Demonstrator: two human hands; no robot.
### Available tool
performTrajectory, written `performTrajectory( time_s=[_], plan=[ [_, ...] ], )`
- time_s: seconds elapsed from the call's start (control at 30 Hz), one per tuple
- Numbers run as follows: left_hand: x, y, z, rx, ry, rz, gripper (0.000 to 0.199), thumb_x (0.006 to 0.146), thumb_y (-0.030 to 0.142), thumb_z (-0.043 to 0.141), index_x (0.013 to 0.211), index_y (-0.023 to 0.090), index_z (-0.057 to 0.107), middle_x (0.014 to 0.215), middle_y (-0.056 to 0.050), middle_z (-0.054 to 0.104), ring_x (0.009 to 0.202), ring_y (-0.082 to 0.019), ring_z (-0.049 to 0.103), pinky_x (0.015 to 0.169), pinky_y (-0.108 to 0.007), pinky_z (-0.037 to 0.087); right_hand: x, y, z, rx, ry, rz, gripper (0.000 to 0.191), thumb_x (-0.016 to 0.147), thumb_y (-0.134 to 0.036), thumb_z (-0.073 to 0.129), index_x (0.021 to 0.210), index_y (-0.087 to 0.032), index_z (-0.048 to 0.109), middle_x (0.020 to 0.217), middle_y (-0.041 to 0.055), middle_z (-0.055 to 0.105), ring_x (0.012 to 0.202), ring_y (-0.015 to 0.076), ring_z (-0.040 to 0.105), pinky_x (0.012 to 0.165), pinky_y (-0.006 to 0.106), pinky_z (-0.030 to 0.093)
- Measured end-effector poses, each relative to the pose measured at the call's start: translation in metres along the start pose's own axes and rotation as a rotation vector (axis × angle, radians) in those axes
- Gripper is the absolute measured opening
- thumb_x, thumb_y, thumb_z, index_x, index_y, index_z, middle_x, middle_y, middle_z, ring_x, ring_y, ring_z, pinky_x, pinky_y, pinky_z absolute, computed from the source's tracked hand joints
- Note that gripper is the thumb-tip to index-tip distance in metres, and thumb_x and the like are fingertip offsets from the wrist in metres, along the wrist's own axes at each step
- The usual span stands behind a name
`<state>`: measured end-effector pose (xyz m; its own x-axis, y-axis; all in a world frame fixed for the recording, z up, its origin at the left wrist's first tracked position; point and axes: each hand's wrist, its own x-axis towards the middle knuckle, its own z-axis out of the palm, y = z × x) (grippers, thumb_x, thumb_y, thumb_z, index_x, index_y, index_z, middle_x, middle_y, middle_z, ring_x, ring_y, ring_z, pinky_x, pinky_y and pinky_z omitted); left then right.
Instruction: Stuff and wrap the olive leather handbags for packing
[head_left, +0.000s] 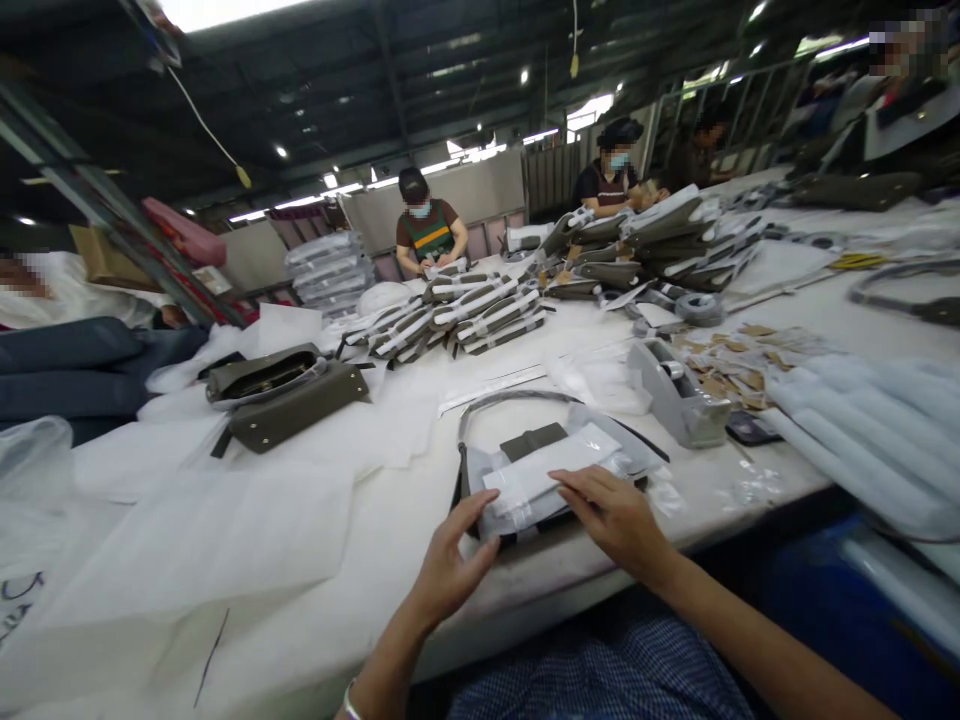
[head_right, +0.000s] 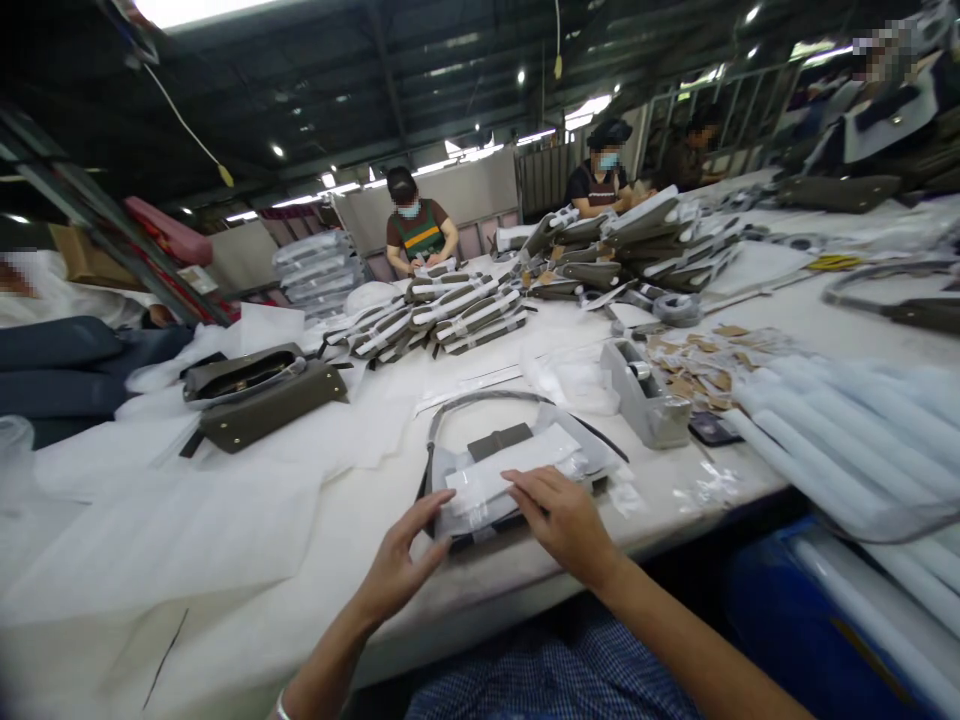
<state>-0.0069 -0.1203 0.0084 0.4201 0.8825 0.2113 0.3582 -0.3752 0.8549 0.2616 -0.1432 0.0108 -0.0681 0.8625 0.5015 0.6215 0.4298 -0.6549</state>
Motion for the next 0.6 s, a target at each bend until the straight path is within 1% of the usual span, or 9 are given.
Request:
performTrajectory(
  time_s=[0.03, 0.1, 0.17, 0.27, 0.33, 0.4, 0.47, 0.57, 0.6],
  plan=[
    [0.009, -0.002, -0.009, -0.090, 0.081, -0.104, 0.042, 0.085, 0.029, 0.065, 0.126, 0.024, 0.064, 0.135, -0.008, 0.060, 0.127, -0.027, 0.054, 0.110, -0.042, 0.043, -0.012, -0.001, -0.006, 0.018, 0.031, 0.139, 0.035, 0.099, -0.040, 0.047, 0.125, -0.023, 0.064, 0.094, 0.0071, 0.074, 0.086, 0.0203, 0.069, 0.085, 0.036, 0.054],
    [0.033, -0.012, -0.023, -0.220, 0.252, -0.284, 0.035, 0.082, 0.036, 0.071, 0.113, 0.021, 0.070, 0.129, -0.009, 0.064, 0.124, -0.028, 0.056, 0.108, -0.039, 0.044, -0.034, 0.000, -0.013, 0.078, 0.016, 0.419, 0.051, 0.098, -0.048, 0.046, 0.142, -0.024, 0.048, 0.083, 0.0042, 0.073, 0.066, 0.0191, 0.069, 0.071, 0.034, 0.057],
    [0.064, -0.027, -0.032, -0.266, 0.318, -0.369, 0.035, 0.081, 0.039, 0.072, 0.109, 0.019, 0.070, 0.128, -0.012, 0.063, 0.124, -0.028, 0.055, 0.106, -0.039, 0.045, -0.047, 0.001, -0.013, 0.163, -0.046, 0.646, 0.072, 0.094, -0.056, 0.048, 0.155, -0.025, 0.025, 0.093, 0.0063, 0.074, 0.059, 0.0192, 0.068, 0.063, 0.035, 0.058],
    [0.108, -0.045, -0.031, -0.374, 0.302, -0.502, 0.034, 0.086, 0.046, 0.067, 0.099, 0.014, 0.068, 0.107, -0.012, 0.069, 0.098, -0.023, 0.066, 0.087, -0.038, 0.053, -0.055, 0.001, -0.004, 0.314, -0.051, 0.814, 0.094, 0.086, -0.064, 0.056, 0.158, -0.029, 0.008, 0.126, 0.0158, 0.064, 0.071, 0.0227, 0.073, 0.067, 0.039, 0.060],
    [0.130, -0.046, -0.025, -0.443, 0.285, -0.566, 0.041, 0.089, 0.052, 0.062, 0.094, 0.012, 0.066, 0.087, -0.008, 0.068, 0.073, -0.017, 0.065, 0.069, -0.033, 0.054, -0.056, -0.001, 0.004, 0.430, -0.003, 0.853, 0.102, 0.082, -0.068, 0.059, 0.158, -0.030, 0.003, 0.135, 0.0187, 0.057, 0.083, 0.0251, 0.073, 0.077, 0.042, 0.060],
    [0.141, -0.035, -0.019, -0.496, 0.308, -0.573, 0.051, 0.088, 0.061, 0.059, 0.093, 0.010, 0.065, 0.071, -0.002, 0.060, 0.055, -0.011, 0.053, 0.054, -0.026, 0.046, -0.055, -0.005, 0.010, 0.554, 0.080, 0.865, 0.110, 0.077, -0.069, 0.065, 0.158, -0.030, 0.002, 0.141, 0.0196, 0.052, 0.099, 0.0279, 0.071, 0.086, 0.045, 0.057],
    [0.140, -0.009, -0.014, -0.542, 0.356, -0.523, 0.062, 0.084, 0.069, 0.056, 0.100, 0.010, 0.064, 0.061, 0.005, 0.047, 0.047, -0.007, 0.040, 0.047, -0.021, 0.035, -0.053, -0.013, 0.014, 0.699, 0.198, 0.871, 0.111, 0.076, -0.069, 0.067, 0.158, -0.032, 0.002, 0.147, 0.0177, 0.048, 0.114, 0.0301, 0.064, 0.094, 0.047, 0.054],
    [0.110, 0.047, -0.009, -0.593, 0.412, -0.323, 0.060, 0.086, 0.070, 0.051, 0.110, 0.017, 0.062, 0.058, 0.009, 0.035, 0.047, -0.007, 0.031, 0.045, -0.019, 0.026, -0.041, -0.026, 0.020, 0.926, 0.344, 0.806, 0.098, 0.084, -0.066, 0.061, 0.157, -0.037, 0.003, 0.151, 0.0097, 0.046, 0.128, 0.0276, 0.055, 0.104, 0.047, 0.046],
    [0.094, 0.067, -0.007, -0.564, 0.422, -0.155, 0.051, 0.090, 0.064, 0.051, 0.107, 0.017, 0.063, 0.059, 0.008, 0.037, 0.049, -0.007, 0.033, 0.047, -0.020, 0.028, -0.035, -0.028, 0.022, 0.984, 0.349, 0.767, 0.092, 0.087, -0.065, 0.058, 0.157, -0.038, 0.005, 0.151, 0.0074, 0.046, 0.128, 0.0259, 0.054, 0.106, 0.046, 0.044]
  ],
)
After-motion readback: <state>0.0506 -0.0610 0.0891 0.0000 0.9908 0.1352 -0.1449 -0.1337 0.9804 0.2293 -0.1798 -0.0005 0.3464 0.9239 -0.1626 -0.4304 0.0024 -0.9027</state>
